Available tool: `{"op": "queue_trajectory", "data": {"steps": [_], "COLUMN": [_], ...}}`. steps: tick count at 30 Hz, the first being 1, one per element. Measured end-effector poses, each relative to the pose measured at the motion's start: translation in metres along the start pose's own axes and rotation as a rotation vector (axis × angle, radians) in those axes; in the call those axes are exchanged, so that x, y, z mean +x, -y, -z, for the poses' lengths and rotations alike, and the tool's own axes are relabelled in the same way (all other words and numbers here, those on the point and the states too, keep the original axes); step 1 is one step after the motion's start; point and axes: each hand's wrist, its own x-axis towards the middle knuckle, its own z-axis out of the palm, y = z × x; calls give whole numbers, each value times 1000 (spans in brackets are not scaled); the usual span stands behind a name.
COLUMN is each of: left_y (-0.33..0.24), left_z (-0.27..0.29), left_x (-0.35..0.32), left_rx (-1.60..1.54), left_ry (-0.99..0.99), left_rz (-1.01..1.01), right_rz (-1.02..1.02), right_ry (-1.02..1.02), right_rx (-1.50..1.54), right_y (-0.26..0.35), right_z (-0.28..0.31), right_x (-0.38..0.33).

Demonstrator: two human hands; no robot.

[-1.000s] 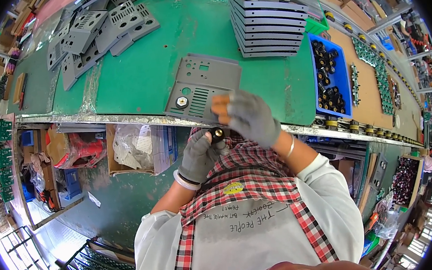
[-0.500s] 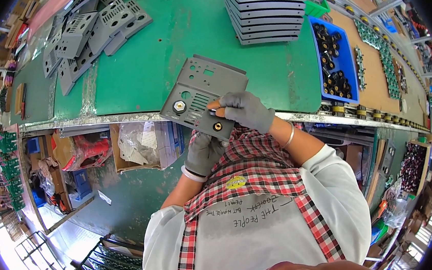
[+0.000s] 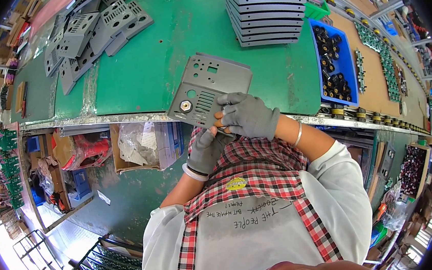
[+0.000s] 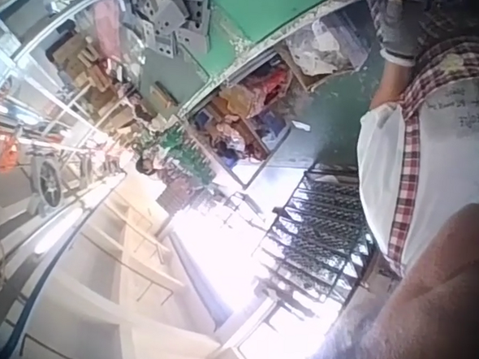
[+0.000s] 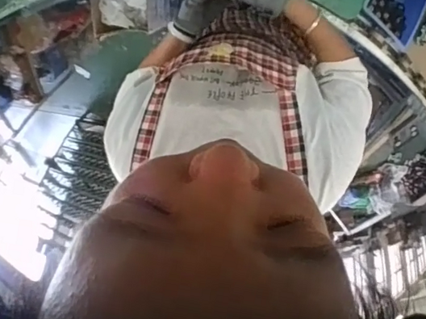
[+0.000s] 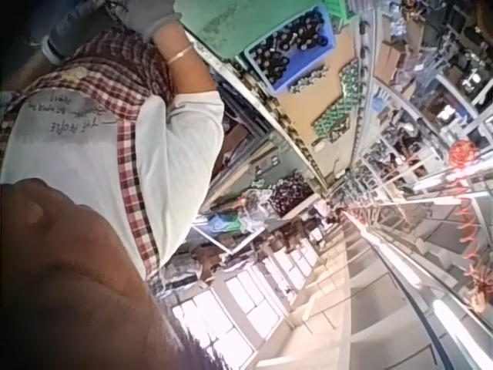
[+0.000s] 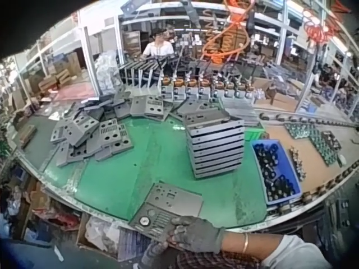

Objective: Manually installing switches and knobs into a metal electrical panel component at a workbench.

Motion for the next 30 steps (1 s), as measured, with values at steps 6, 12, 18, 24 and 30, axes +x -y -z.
{"op": "queue_trajectory", "data": {"steps": [6, 12, 18, 24, 30], "left_y": [3, 3, 4, 7, 6], "left_z": [4, -1, 0, 7, 4], "left_x": [8, 10, 12, 9, 10], "left_rx": [-26, -15, 11, -26, -40], "left_ry": [-5, 1, 27, -10, -2], "left_rz": [13, 6, 21, 28, 15], "right_rz": [-77, -120, -222, -345, -350], "right_ry": [197, 133, 370, 363, 235], "right_rx": [-173, -168, -260, -213, -237], "right_y": [11, 9, 17, 16, 24], "right_z": [17, 20, 28, 30, 22], "right_x": [12, 11, 20, 30, 18]}}
